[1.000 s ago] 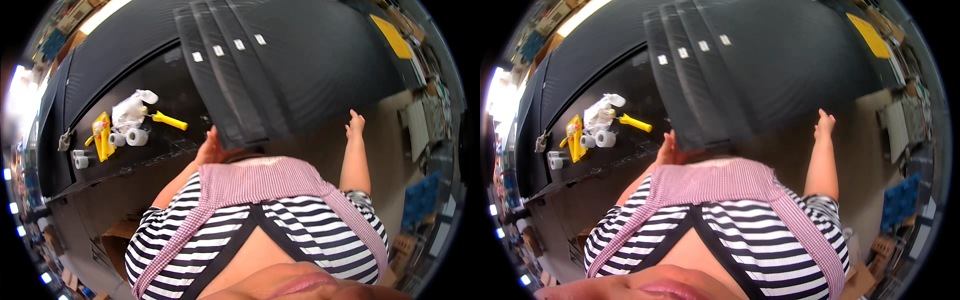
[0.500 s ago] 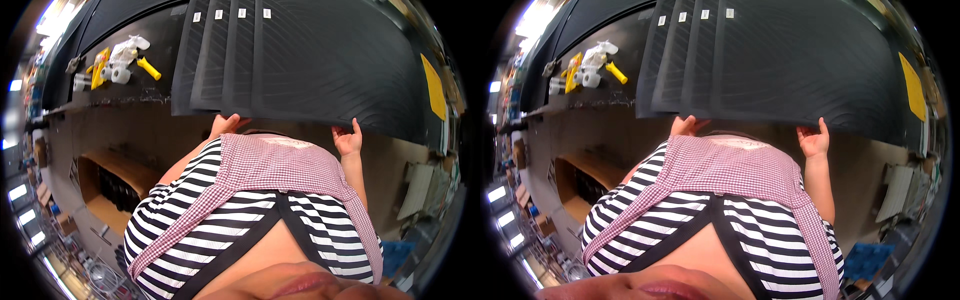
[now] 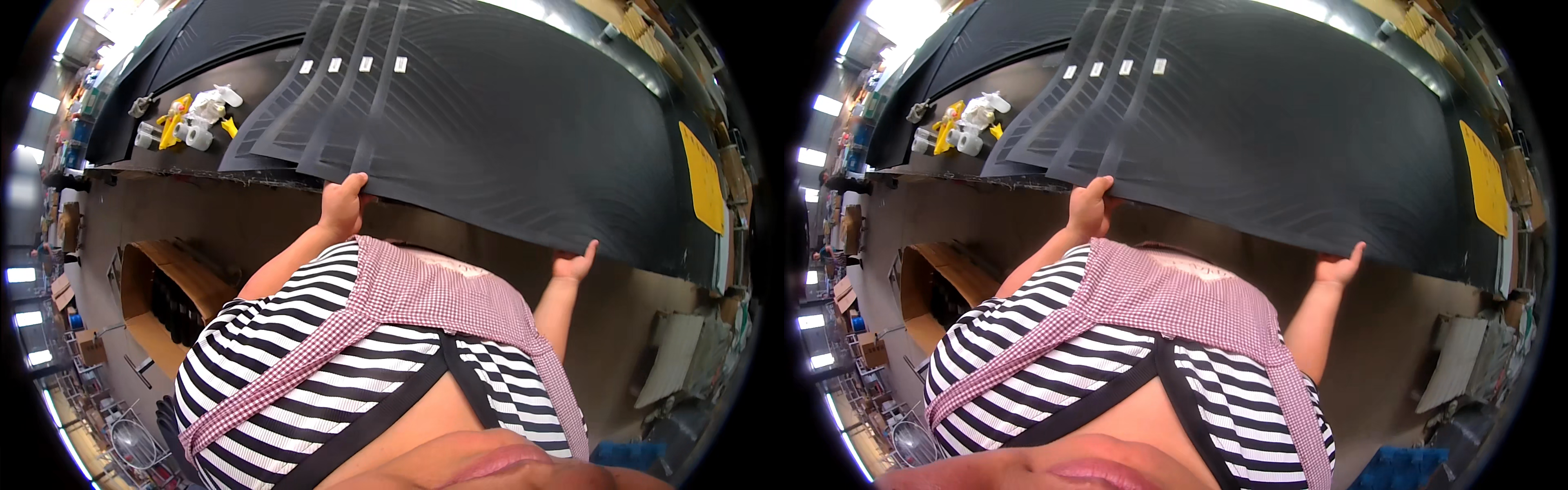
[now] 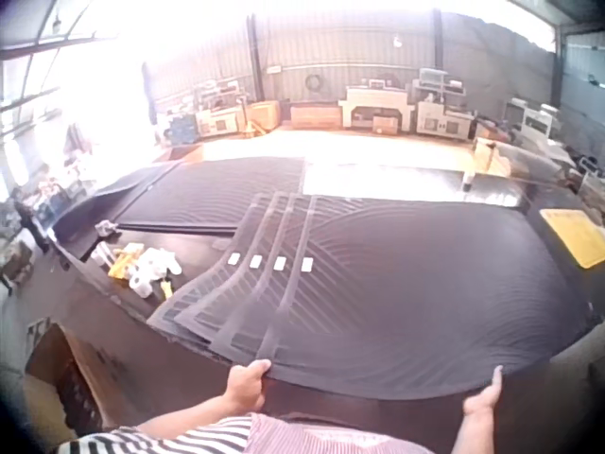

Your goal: The person applies adhesive labels to large black foam sheets by hand, using a bottle of glue and a small roller to secure the labels in a line across the material.

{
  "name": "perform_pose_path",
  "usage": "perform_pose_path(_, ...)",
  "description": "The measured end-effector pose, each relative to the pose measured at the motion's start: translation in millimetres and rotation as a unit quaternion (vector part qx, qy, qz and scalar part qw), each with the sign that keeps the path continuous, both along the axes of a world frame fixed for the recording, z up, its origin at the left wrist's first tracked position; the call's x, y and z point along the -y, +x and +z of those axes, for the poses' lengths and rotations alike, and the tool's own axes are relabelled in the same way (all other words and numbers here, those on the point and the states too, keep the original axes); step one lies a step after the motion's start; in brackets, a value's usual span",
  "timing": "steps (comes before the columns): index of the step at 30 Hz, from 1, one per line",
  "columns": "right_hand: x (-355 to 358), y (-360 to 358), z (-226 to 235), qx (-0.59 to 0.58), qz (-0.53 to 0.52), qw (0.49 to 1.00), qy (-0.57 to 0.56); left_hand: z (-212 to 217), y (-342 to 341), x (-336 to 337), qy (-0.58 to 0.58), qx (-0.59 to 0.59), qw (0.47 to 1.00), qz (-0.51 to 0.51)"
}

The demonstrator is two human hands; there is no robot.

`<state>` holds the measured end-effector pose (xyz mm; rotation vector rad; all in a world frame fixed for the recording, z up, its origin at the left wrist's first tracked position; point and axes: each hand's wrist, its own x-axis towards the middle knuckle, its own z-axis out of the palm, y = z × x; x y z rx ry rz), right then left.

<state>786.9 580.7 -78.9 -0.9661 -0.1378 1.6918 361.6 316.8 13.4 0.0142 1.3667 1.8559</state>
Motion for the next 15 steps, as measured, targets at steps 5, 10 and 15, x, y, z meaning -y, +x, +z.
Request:
perform_pose_path(5, -29.7, 16.5, -25.9, 0.133, -0.026, 0.986, -0.101, 46.4, 1.2, -32.8, 0.112, -0.110, 0.987, -0.041)
perform_pose_path(10, -14.9, -14.8, -21.4, 0.107, -0.028, 0.988, -0.109, 118.3, -39.4, -80.0, 0.140, -0.208, 0.965, -0.075)
perform_pose_path(15, 60.1, -85.9, -12.0, 0.033, -0.021, 0.993, -0.115, 171.5, -100.2, -73.4, 0.180, -0.264, 0.938, -0.134)
